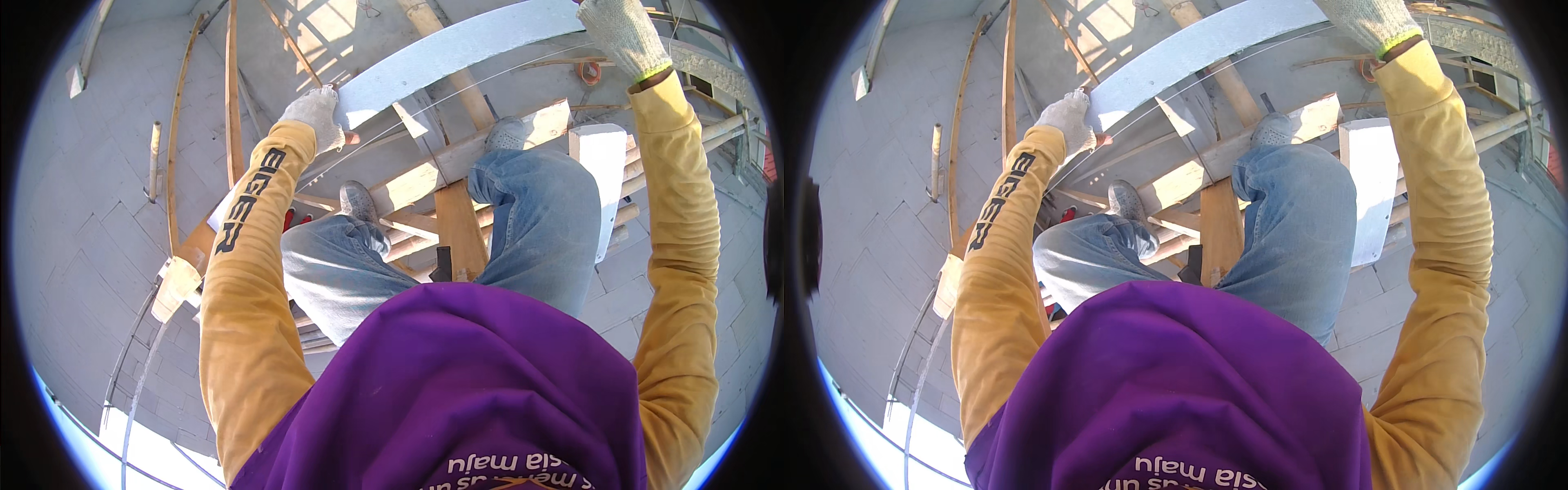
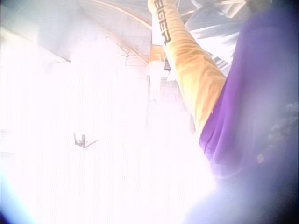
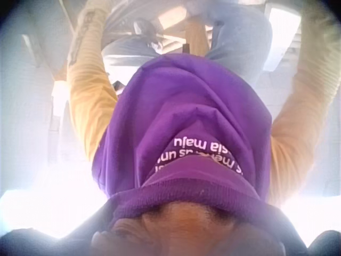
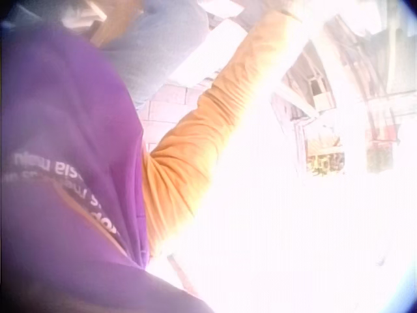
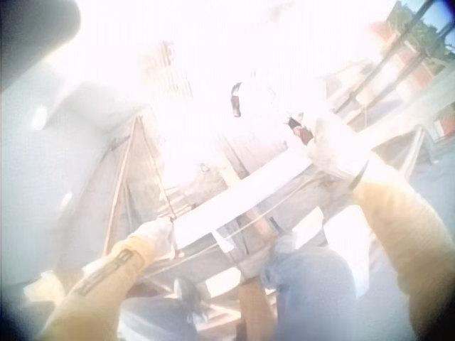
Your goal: The person uses a trowel to apply mortar and a hammer to secure blocks while building a wall at a construction site.
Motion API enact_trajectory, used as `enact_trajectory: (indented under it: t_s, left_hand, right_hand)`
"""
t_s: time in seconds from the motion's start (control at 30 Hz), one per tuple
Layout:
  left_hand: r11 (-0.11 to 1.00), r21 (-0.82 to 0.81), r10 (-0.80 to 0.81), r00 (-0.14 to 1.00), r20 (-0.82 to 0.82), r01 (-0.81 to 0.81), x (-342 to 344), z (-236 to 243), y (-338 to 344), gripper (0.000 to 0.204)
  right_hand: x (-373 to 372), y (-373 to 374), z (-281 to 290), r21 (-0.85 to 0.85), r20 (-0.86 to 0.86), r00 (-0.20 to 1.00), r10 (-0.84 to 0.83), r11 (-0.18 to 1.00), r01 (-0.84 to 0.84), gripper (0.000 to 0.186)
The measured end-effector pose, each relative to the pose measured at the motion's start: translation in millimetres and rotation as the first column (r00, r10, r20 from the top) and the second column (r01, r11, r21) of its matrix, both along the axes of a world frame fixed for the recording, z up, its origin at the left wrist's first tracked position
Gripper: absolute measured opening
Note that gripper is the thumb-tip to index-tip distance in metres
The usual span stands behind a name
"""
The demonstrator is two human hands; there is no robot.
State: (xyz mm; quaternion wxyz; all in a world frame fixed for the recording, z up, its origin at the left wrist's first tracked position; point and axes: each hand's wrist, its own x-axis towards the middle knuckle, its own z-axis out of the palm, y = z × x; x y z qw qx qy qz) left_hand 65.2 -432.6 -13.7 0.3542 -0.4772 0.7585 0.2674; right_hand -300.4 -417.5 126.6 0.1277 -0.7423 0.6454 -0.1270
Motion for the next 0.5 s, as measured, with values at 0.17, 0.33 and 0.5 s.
enact_trajectory:
  t_s: [0.17, 0.33, 0.5]
  left_hand:
    - [0.938, 0.179, 0.31, 0.95, -0.044, -0.298, 28, -8, -24, 0.061]
    - [0.97, 0.112, 0.231, 0.959, -0.163, -0.215, 57, -30, -9, 0.053]
    - [0.975, 0.079, 0.218, 0.964, -0.152, -0.208, 44, -17, -13, 0.049]
  right_hand:
    - [-15, 45, -46, -0.008, 0.712, 0.62, -0.33, 0.879, 0.477, 0.04]
    - [71, 51, 20, 0.029, 0.739, 0.674, 0.013, 0.998, -0.052, 0.054]
    - [66, 52, -15, 0.062, 0.145, 0.939, 0.311, 0.945, -0.322, 0.017]
